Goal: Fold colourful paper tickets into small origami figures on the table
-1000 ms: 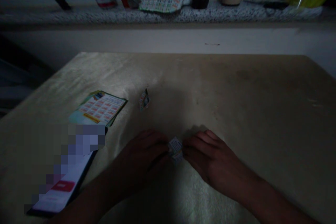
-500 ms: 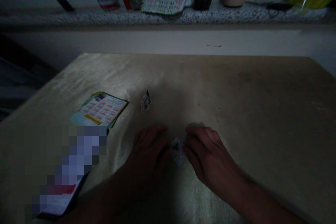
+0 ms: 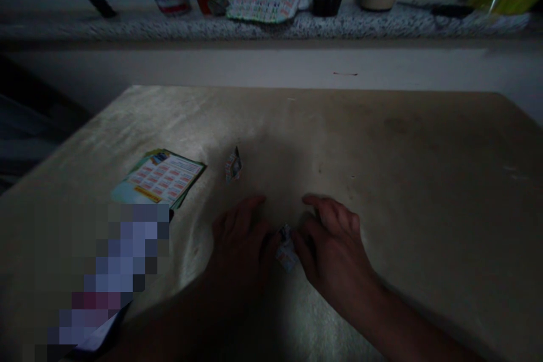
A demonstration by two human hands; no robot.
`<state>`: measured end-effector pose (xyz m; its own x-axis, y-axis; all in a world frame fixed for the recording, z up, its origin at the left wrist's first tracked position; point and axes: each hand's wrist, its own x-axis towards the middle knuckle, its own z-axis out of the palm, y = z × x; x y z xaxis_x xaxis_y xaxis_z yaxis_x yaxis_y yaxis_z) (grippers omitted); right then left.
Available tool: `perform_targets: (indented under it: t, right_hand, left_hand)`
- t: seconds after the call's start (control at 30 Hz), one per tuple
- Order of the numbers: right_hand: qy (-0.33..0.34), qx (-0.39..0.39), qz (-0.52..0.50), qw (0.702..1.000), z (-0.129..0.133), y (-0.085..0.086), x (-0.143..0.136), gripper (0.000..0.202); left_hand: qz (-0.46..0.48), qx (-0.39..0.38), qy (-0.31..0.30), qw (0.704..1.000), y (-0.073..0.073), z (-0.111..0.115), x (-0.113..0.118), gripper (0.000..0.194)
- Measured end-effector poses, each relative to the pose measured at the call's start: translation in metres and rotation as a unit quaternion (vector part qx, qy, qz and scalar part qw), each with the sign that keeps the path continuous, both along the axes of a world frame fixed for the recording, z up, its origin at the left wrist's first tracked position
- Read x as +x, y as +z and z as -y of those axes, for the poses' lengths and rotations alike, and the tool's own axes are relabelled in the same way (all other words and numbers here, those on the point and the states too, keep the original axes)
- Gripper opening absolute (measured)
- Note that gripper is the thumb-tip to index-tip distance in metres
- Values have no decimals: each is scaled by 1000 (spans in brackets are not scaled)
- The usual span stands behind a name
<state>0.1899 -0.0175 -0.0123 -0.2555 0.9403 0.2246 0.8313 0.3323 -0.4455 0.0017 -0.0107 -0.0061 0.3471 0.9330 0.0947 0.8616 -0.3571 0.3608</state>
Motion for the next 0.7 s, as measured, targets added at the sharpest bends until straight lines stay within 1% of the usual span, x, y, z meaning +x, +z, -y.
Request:
perform_targets:
  t: [0.17,0.33,0.5,0.7]
  right_hand:
    - [-7,10,3,1000,-1,-1,0,20]
    - [-9,11,12,1000,-2,-3,-1,17]
    - [-14,10,13,1000,-3,-3,-2,17]
    - [-24,4,15,1000,-5,-5,-4,16]
  left_hand:
    - [0,10,9,1000,-1,0,2,17]
    - [0,-10,18,1000,1,-3,4,16]
    - [-5,17,19,1000,-1,-2,4,16]
    - [7,10,19,1000,1,-3,2,16]
